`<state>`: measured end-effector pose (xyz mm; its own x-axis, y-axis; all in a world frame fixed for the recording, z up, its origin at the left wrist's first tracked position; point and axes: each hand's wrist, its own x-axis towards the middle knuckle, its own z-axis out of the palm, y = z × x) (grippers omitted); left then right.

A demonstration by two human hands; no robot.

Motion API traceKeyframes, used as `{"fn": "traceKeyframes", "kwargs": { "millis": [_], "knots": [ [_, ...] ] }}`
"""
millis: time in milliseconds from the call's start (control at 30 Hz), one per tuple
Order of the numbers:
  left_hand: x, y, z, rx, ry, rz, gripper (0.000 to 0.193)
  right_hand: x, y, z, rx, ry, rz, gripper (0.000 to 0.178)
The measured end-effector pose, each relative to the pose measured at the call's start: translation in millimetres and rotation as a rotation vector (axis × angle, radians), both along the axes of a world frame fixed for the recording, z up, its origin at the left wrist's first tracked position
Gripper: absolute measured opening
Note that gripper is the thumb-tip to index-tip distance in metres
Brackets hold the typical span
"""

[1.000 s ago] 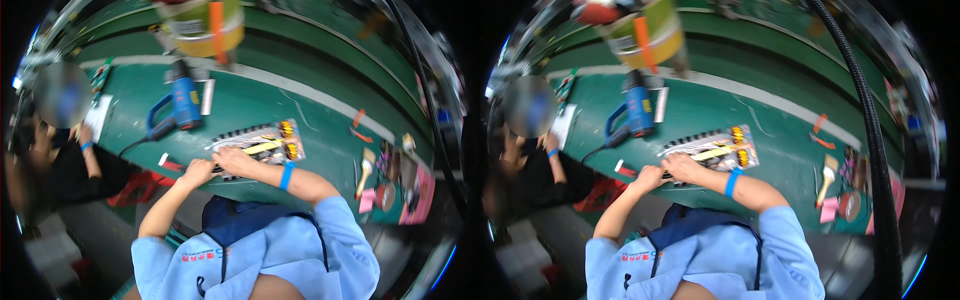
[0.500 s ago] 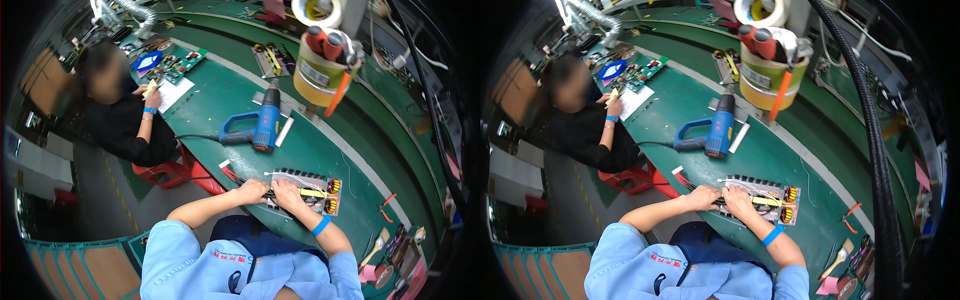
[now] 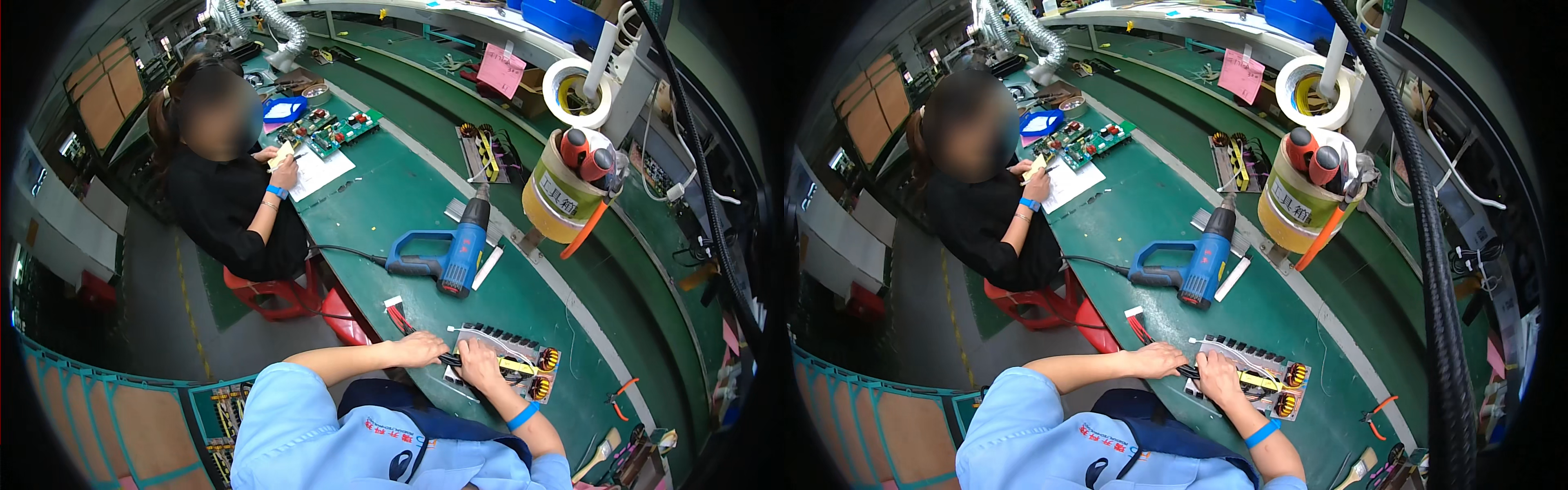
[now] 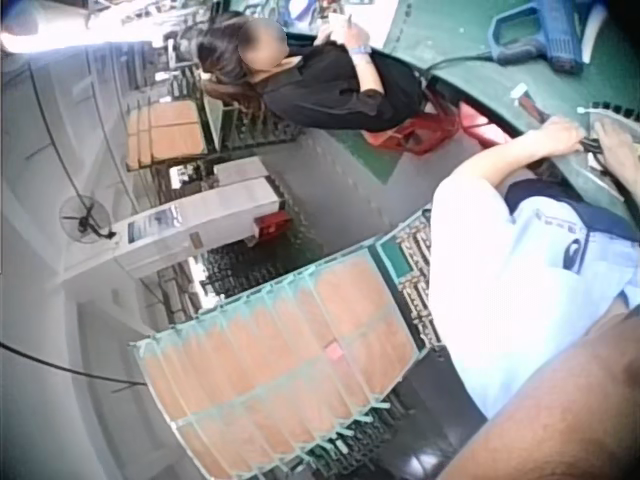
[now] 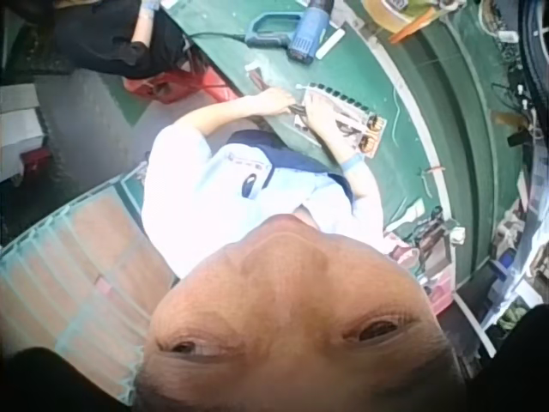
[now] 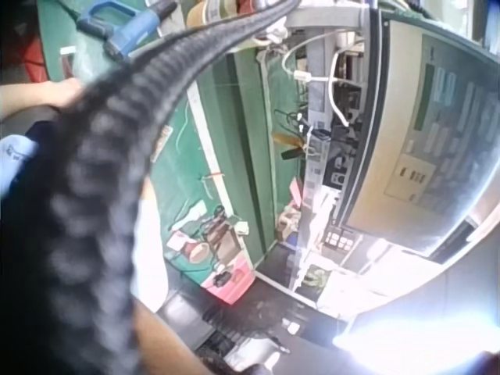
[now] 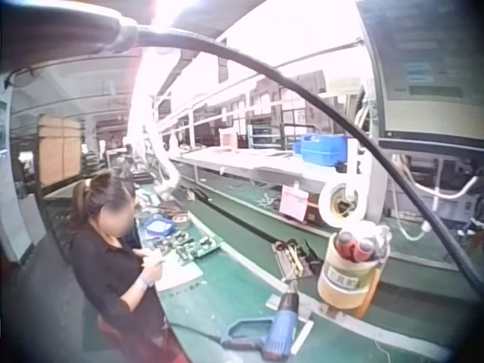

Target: Apply heat shrink tubing and organize wiring on an electronic component board.

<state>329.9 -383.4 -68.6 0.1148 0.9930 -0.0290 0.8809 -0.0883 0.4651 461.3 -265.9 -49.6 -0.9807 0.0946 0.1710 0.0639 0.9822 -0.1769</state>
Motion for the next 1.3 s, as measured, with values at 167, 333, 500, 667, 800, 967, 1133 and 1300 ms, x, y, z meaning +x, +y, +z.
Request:
{"fn": "traceKeyframes", "kwargs": {
  "millis": [167, 333, 500, 667, 800, 967, 1133, 1300],
  "knots": [
    [10, -2, 3, 0.142, 0.027, 0.046, 0.036, 6, 4, -2, -0.026, -0.069, -0.031, 0.035],
    [-10, -25, 39, 0.369, 0.009, 0.264, 0.022, -7, 4, -2, -0.022, -0.078, -0.030, 0.039],
    [-54, -75, 75, 0.424, 0.109, 0.663, 0.017, -16, 8, 2, 0.026, -0.007, 0.011, 0.035],
    [-36, -116, 76, 0.271, -0.078, 1.001, 0.016, -9, 8, -2, 0.014, -0.024, 0.000, 0.036],
    [-27, -133, 77, 0.118, -0.169, 1.057, 0.017, -1, 6, -7, -0.013, -0.017, 0.011, 0.036],
    [-49, -116, 88, 0.103, -0.162, 1.026, 0.023, -1, 5, -7, -0.047, -0.021, 0.015, 0.038],
    [-102, -84, 112, 0.223, -0.071, 0.853, 0.022, -8, 4, 3, -0.058, -0.121, 0.004, 0.044],
    [-185, -34, 148, 0.380, 0.080, 0.563, 0.017, -13, 4, 11, -0.052, -0.174, -0.029, 0.052]
  ]
}}
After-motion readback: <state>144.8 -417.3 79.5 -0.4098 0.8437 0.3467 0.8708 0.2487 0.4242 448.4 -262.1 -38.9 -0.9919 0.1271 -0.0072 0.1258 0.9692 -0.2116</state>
